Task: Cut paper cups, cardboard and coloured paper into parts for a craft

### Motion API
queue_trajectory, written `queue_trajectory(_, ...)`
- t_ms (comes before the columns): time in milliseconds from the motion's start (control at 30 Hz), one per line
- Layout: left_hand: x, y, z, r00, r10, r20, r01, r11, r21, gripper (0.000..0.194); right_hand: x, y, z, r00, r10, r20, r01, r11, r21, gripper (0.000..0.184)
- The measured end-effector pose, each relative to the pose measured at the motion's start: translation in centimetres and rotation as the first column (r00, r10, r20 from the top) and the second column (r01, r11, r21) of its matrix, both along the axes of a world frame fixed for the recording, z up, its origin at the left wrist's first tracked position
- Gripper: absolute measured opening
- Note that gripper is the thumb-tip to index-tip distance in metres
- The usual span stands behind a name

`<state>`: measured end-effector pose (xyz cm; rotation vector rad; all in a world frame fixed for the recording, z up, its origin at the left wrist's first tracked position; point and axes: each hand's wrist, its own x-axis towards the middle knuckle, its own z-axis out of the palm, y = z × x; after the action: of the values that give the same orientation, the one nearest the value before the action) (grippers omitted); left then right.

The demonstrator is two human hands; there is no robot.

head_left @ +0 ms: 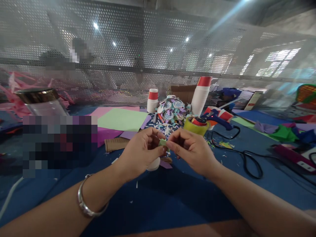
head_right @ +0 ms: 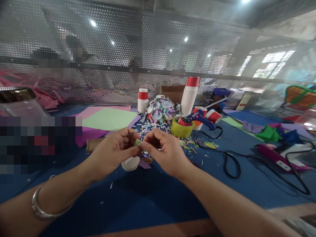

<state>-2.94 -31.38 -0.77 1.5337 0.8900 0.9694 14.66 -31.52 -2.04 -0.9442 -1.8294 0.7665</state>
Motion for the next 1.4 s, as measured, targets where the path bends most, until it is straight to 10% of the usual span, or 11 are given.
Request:
queue_trajectory(133, -0.1, -0.7, 0.3, 0.988, 0.045, -0.144, -0.019, 0.984, 0.179, 0.021, -0.1, -0.1, 0.1, 0.996, -0.018, 0.087, 0.015, 0.999, 0.042, 0.010)
queue_trajectory(367, 0.1, -0.1, 0.3, 0.999, -0.021, 0.027, 0.025, 0.990, -0.141, 0.036, 0.1, -0.1, 0.1, 0.998, -0.016, 0.055, 0.016, 1.000, -0.005, 0.014)
queue_trajectory(1133, -0.6, 0.9, 0.8, 0.998, 0.031, -0.063, -0.037, 0.995, -0.092, 0.019, 1.8, 1.0, 1.2, 0.994, -0.049, 0.098, 0.056, 0.996, -0.073, 0.018)
queue_trajectory(1400, -0.9, 1.3, 1.2, 0.999, 0.037, -0.008, -0.037, 0.990, -0.138, 0.014, 6.4, 0.2, 2.8, 0.888, -0.169, 0.427, 0.186, 0.982, 0.002, 0.017)
